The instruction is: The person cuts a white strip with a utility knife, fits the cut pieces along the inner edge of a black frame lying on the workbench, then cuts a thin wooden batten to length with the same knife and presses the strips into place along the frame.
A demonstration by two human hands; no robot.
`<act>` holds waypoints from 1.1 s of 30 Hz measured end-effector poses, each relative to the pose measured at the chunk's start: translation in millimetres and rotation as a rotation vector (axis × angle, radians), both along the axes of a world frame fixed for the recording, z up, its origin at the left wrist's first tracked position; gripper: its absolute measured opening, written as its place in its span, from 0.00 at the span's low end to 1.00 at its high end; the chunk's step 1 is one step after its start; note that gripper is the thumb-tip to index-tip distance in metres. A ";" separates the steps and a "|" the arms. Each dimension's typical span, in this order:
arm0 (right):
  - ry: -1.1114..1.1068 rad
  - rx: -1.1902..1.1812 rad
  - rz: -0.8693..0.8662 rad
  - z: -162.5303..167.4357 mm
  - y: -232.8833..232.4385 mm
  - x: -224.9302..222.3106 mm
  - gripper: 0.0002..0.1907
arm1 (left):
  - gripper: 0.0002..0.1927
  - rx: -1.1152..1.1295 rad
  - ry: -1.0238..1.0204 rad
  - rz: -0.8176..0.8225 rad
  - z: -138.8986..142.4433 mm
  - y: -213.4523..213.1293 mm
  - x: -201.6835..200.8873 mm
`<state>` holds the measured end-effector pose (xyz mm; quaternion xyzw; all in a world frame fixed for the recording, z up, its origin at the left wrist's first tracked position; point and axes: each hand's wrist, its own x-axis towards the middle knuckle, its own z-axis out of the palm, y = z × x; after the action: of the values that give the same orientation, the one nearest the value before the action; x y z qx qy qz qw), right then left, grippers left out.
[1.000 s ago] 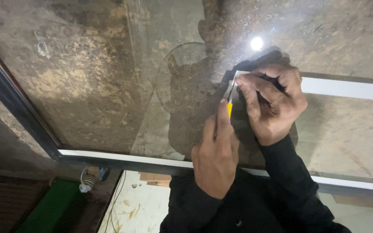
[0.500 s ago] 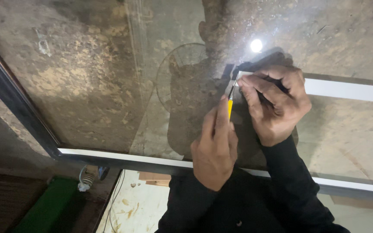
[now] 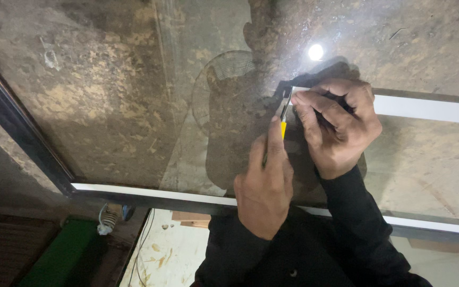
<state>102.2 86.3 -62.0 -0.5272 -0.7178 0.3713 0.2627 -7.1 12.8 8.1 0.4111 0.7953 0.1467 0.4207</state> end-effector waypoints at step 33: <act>-0.012 -0.044 0.030 7.4 4.8 1.5 0.07 | 0.25 0.134 0.129 -0.020 -5.5 -14.8 2.7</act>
<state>103.8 91.1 -54.6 -0.5242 -0.7188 0.3877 0.2412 -4.4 -2.0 2.5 0.4549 0.8051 0.1684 0.3414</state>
